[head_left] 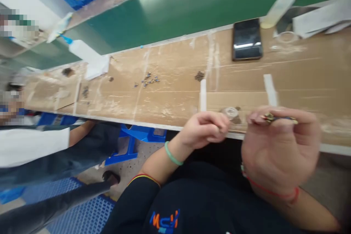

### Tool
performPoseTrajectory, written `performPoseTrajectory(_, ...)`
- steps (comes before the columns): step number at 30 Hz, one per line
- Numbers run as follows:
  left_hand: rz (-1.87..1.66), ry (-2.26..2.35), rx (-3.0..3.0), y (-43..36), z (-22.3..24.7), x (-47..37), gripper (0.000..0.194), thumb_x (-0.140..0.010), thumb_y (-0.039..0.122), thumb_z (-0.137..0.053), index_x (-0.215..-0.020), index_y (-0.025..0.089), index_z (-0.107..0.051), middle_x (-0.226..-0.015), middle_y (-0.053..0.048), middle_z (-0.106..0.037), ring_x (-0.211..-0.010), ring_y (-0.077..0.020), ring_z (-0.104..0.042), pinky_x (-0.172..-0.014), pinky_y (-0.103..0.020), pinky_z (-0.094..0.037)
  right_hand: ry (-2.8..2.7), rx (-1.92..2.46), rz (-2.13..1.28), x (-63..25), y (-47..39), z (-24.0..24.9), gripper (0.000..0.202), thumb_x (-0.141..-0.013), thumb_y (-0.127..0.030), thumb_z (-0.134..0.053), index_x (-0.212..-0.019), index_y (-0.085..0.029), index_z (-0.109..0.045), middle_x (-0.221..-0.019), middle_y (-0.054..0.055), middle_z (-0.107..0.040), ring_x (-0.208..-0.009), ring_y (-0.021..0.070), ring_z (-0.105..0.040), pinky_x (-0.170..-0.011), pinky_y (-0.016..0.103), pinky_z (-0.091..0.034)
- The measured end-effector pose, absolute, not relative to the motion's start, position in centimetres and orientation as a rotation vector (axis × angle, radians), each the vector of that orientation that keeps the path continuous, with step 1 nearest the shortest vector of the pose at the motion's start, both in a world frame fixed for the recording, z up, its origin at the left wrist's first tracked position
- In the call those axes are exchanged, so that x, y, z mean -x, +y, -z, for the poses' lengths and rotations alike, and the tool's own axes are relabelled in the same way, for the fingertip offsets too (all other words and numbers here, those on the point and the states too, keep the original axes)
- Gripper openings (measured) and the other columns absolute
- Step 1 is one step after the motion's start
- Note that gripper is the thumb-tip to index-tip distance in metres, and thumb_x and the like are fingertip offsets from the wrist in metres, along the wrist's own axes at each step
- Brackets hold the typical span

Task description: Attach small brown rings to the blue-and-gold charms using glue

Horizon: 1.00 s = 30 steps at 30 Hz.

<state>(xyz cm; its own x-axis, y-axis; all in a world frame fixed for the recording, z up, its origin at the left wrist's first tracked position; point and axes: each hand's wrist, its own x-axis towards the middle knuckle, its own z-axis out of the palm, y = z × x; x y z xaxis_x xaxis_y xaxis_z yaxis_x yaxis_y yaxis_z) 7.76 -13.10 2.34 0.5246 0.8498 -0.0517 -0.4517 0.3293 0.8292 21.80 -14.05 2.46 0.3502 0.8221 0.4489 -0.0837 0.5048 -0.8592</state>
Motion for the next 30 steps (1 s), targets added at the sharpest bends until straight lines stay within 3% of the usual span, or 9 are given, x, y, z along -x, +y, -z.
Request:
performPoseTrajectory(2,-0.992,0.550,-0.699,-13.3,-1.9,-7.4,0.073,-0.065,0.069,-0.104,-0.064,0.021,-0.048,-0.070,0.002,-0.047,-0.055,-0.0074,-0.036,-0.037,-0.019,-0.027,-0.963,0.839,-0.670,-22.1,-13.9,-2.7,0.025,-0.099,-0.054,-0.085,-0.095,-0.031,-0.079,-0.077,0.000,-0.064,-0.073,0.0195,-0.065,-0.071,0.038,-0.053)
performPoseTrajectory(4,-1.044,0.525,-0.617,-13.4,-1.6,-7.1,0.074,-0.068,0.064,-0.103,-0.066,0.022,-0.043,-0.069,0.004,-0.039,-0.056,-0.0075,-0.029,-0.038,-0.018,-0.020,-0.931,0.878,-0.675,-22.6,-14.0,-2.6,0.024,-0.096,-0.053,-0.089,-0.096,-0.030,-0.081,-0.078,0.000,-0.065,-0.076,0.0196,-0.066,-0.073,0.037,-0.053)
performPoseTrajectory(10,-1.060,0.442,-0.624,-13.4,-1.1,-6.8,0.067,-0.077,0.058,-0.100,-0.067,0.022,-0.045,-0.068,0.005,-0.037,-0.055,-0.0081,-0.026,-0.038,-0.018,-0.022,-1.200,0.948,-0.667,-24.9,-13.9,-2.0,0.018,-0.105,-0.049,-0.079,-0.101,-0.032,-0.081,-0.086,0.001,-0.070,-0.079,0.0196,-0.068,-0.072,0.036,-0.056)
performPoseTrajectory(14,-1.158,0.395,-0.748,-13.5,-0.5,-5.9,0.047,-0.088,0.047,-0.096,-0.073,0.021,-0.060,-0.070,0.004,-0.047,-0.052,-0.0066,-0.032,-0.040,-0.018,-0.029,-1.524,1.084,-0.571,-26.5,-13.4,-2.1,0.017,-0.106,-0.047,-0.077,-0.100,-0.032,-0.085,-0.092,0.003,-0.068,-0.086,0.0213,-0.067,-0.078,0.039,-0.058)
performPoseTrajectory(19,-1.414,0.639,-1.168,-14.5,1.4,-5.2,0.020,-0.091,0.029,-0.094,-0.086,0.020,-0.077,-0.080,-0.001,-0.068,-0.066,-0.0107,-0.061,-0.060,-0.022,-0.052,-1.807,1.262,-0.389,-27.6,-13.1,-1.6,0.010,-0.104,-0.035,-0.077,-0.099,-0.031,-0.085,-0.093,0.004,-0.066,-0.093,0.0248,-0.064,-0.088,0.046,-0.058)
performPoseTrajectory(22,-1.443,0.705,-1.340,-14.9,1.9,-5.2,0.014,-0.095,0.028,-0.091,-0.090,0.020,-0.080,-0.082,-0.004,-0.073,-0.071,-0.0147,-0.068,-0.062,-0.025,-0.054,-1.867,1.253,-0.314,-27.8,-13.0,-1.1,0.007,-0.103,-0.028,-0.077,-0.102,-0.031,-0.084,-0.092,0.003,-0.067,-0.094,0.0245,-0.064,-0.089,0.046,-0.057)
performPoseTrajectory(30,-1.440,0.675,-1.319,-14.8,1.6,-5.5,0.015,-0.096,0.030,-0.091,-0.092,0.020,-0.080,-0.084,-0.004,-0.075,-0.072,-0.0150,-0.068,-0.064,-0.025,-0.056,-1.902,1.275,-0.352,-27.9,-12.9,-0.8,0.008,-0.101,-0.028,-0.078,-0.102,-0.032,-0.085,-0.093,0.003,-0.068,-0.094,0.0247,-0.063,-0.089,0.046,-0.054)
